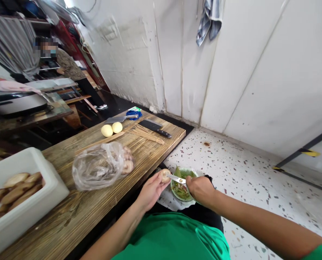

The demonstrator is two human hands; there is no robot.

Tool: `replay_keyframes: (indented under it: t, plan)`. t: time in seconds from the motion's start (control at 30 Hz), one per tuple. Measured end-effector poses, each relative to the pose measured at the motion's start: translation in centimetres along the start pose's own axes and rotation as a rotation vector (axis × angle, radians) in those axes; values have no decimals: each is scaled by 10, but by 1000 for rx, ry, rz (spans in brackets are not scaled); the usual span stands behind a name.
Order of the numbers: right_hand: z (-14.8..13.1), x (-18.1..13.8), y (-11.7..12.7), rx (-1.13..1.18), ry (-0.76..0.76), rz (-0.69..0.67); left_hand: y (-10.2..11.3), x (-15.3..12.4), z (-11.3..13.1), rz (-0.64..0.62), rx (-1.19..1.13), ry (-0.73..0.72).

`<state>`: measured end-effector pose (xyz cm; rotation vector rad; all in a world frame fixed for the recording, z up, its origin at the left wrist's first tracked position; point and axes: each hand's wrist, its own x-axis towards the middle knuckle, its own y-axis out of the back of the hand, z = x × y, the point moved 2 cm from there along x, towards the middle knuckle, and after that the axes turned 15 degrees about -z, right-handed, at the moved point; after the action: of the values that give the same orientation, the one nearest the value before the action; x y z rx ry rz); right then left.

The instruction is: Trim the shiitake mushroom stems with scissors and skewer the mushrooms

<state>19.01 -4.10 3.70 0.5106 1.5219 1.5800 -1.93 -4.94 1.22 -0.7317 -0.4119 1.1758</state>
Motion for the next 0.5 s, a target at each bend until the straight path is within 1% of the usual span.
replay_keyframes:
  t: [0.1, 0.2, 0.3, 0.37, 0.4, 0.47, 0.5]
  plan:
    - [9, 3, -5, -1, 33, 43, 8, 3, 3, -52, -45, 129]
    - [17, 3, -5, -32, 45, 118, 16, 2, 10, -139, 62, 262]
    - [20, -2, 0, -91, 130, 168, 18, -1, 18, -264, 186, 332]
    - [22, -6, 6, -152, 212, 240, 15, -2, 22, -341, 263, 458]
    - [24, -7, 9, -184, 245, 282, 14, -1, 23, -372, 259, 517]
    - [30, -10, 15, -234, 294, 340, 13, 0, 23, -380, 267, 662]
    - [33, -11, 16, -257, 310, 357, 14, 1, 21, -384, 305, 712]
